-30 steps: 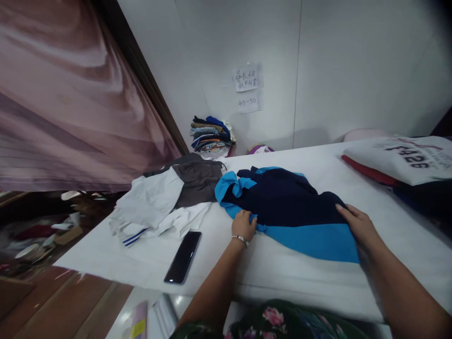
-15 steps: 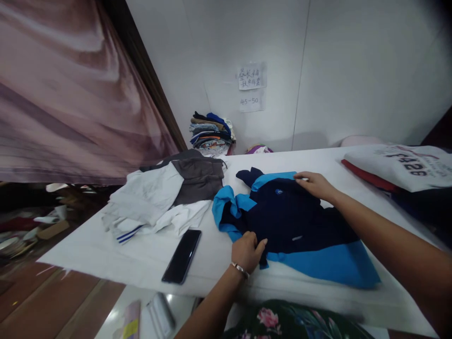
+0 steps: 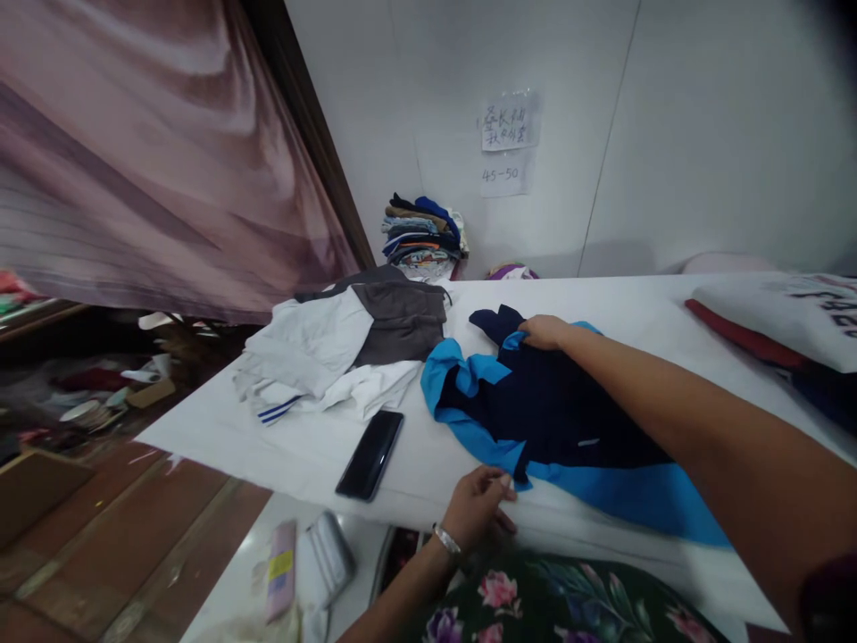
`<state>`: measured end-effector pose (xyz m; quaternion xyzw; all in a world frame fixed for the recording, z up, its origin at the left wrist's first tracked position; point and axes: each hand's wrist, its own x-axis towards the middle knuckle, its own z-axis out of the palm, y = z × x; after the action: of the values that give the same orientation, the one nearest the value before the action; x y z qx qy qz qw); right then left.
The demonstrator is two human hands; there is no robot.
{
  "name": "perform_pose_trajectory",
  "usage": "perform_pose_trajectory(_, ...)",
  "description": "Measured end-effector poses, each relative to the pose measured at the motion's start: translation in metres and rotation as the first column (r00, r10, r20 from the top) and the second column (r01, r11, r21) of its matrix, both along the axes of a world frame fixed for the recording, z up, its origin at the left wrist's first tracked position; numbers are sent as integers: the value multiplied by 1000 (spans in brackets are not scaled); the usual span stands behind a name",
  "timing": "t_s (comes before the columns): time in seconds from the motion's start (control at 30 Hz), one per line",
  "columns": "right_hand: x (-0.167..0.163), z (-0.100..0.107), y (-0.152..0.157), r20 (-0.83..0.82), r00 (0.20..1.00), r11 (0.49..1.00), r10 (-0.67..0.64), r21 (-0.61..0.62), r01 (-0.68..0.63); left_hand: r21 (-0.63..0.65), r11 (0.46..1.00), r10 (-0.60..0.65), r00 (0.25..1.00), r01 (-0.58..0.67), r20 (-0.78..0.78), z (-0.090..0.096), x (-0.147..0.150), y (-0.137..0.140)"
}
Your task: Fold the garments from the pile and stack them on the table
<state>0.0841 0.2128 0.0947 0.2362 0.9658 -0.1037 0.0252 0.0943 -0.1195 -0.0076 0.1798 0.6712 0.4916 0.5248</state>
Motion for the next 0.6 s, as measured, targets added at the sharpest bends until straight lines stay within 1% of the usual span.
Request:
perform_pose_trajectory(0.03, 5, 6, 2, -7, 1000, 1000, 1, 18, -1, -9, 1000, 10, 988, -9, 157, 0, 2, 1)
perform_pose_trajectory(0.1, 20, 22, 9, -82, 997, 998, -10, 63, 15, -19, 999, 47, 918, -43, 394, 2, 7, 5)
perform_pose_trajectory(0.17, 40, 40, 17, -245, 969, 995, -40, 76, 60, -3, 994, 91, 845, -105, 528, 2, 12, 14)
perform_pose_trajectory(0.2, 52, 50, 21, -345, 936, 994, -64, 60, 90, 13, 990, 111, 815, -143, 569, 2, 13, 20)
perform_pose_trajectory(0.23, 65, 59, 24, -441, 893, 993, -96, 26, 119, 33, 983, 127, 793, -182, 595, 2, 14, 28)
perform_pose_trajectory(0.3, 90, 75, 27, -581, 794, 983, -176, -69, 168, 80, 961, 166, 779, -266, 604, 1, 14, 47)
perform_pose_trajectory(0.4, 126, 92, 20, -685, 672, 960, -279, -181, 214, 118, 925, 239, 793, -362, 560, 3, 8, 84)
perform_pose_trajectory(0.47, 146, 98, 12, -714, 620, 945, -326, -224, 239, 117, 925, 245, 803, -361, 543, 6, 4, 110)
perform_pose_trajectory(0.5, 155, 99, 8, -720, 603, 938, -344, -235, 254, 122, 934, 220, 808, -337, 546, 8, 2, 122)
perform_pose_trajectory(0.57, 170, 100, 0, -723, 590, 931, -361, -240, 276, 148, 950, 144, 809, -274, 570, 13, 1, 145)
perform_pose_trajectory(0.6, 177, 99, -3, -722, 596, 934, -352, -236, 267, 163, 954, 113, 806, -251, 581, 14, 1, 154)
